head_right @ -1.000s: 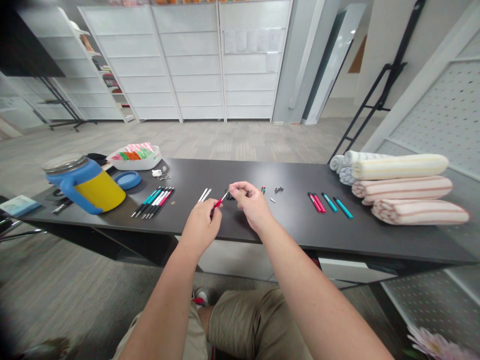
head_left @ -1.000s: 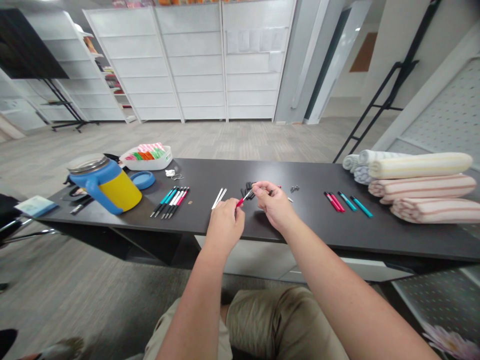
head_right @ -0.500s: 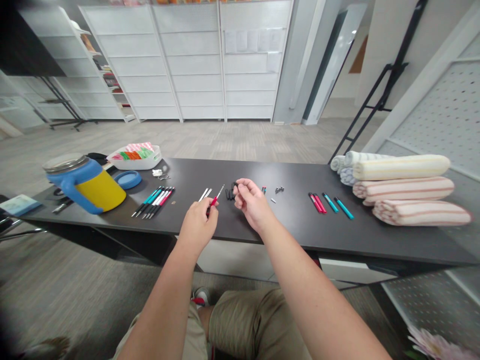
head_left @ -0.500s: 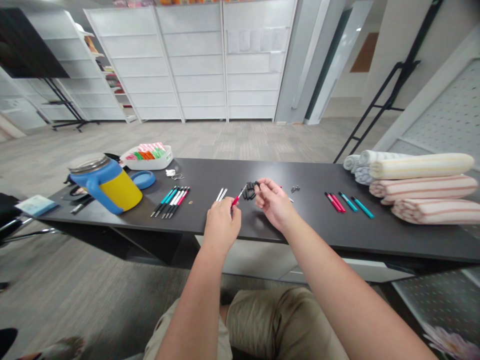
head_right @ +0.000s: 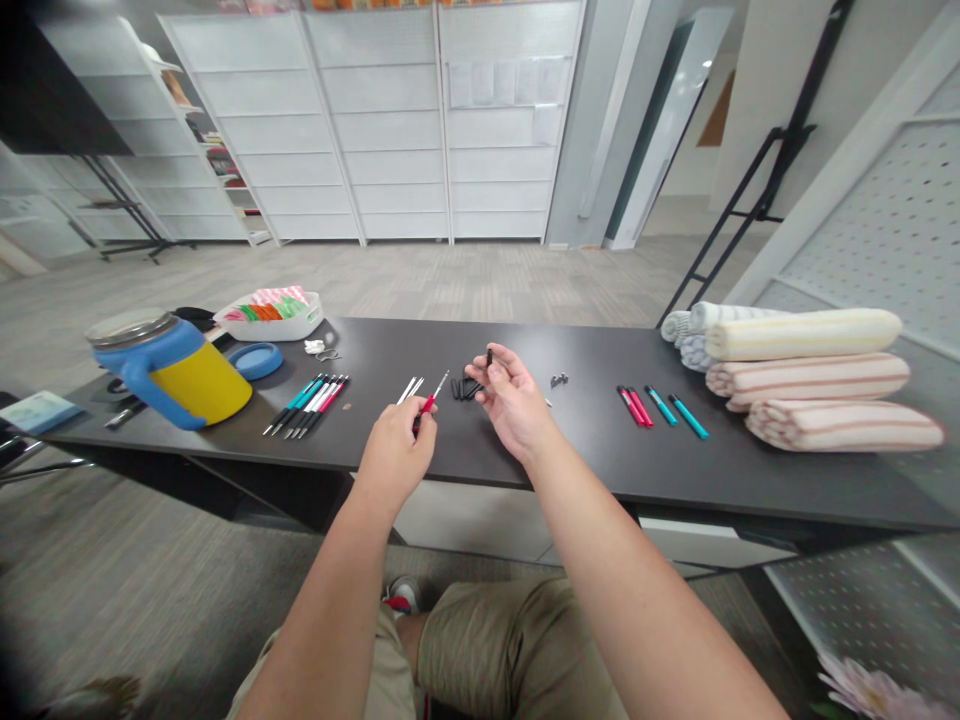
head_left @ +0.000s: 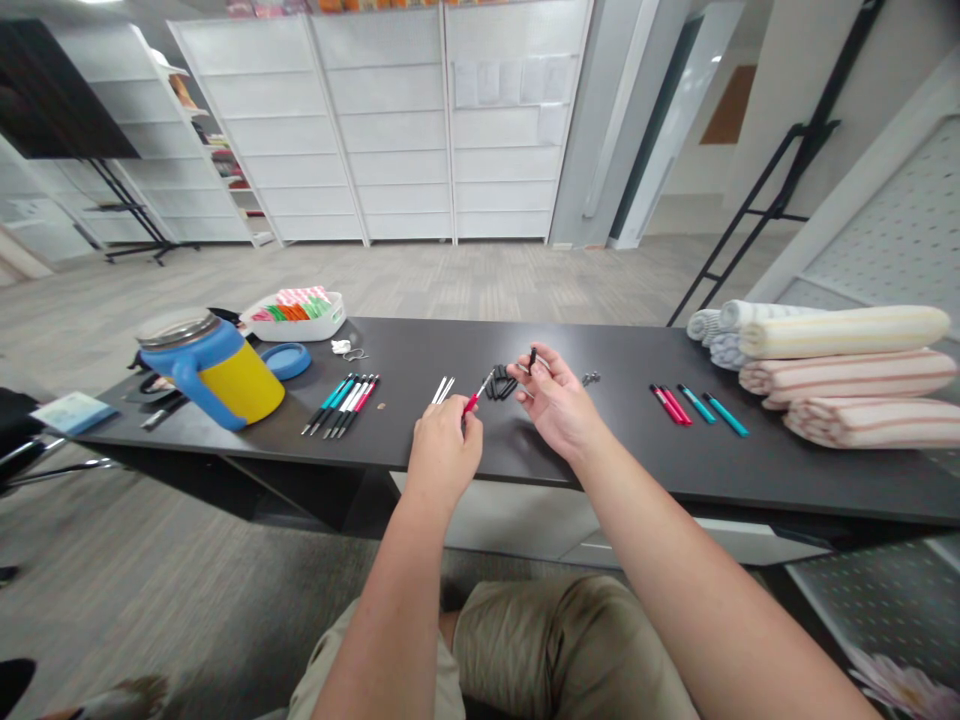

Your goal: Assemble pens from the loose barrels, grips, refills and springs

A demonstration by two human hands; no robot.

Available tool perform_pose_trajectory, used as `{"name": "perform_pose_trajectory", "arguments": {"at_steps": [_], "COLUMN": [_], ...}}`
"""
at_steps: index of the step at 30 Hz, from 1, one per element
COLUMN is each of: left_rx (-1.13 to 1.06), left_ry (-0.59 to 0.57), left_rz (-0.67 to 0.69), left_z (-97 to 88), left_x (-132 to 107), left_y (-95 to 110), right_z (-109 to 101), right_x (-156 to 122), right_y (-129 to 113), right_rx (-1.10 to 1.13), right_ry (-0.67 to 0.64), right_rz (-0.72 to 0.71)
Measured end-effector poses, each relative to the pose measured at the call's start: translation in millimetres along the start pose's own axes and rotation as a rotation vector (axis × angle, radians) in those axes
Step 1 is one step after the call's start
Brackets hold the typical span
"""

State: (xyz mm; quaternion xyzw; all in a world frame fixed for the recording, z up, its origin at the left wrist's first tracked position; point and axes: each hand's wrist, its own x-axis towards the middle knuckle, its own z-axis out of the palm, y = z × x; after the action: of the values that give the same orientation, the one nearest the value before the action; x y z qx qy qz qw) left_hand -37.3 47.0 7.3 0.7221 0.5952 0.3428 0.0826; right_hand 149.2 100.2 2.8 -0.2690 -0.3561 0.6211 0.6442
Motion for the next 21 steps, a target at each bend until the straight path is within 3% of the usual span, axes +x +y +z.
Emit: {"name": "perform_pose_trajectory", "arguments": {"at_steps": [21], "left_rx": [0.041], "left_ry": [-0.009], "left_rz": [0.036], "left_z": [1.3], "left_x": [-0.5], "left_y": [1.2], "right_z": [2.3], "right_x": [-3.9], "right_y": [-5.5], "right_rx": [0.082], "right_ry": [-0.048], "right_rz": [0.042]}}
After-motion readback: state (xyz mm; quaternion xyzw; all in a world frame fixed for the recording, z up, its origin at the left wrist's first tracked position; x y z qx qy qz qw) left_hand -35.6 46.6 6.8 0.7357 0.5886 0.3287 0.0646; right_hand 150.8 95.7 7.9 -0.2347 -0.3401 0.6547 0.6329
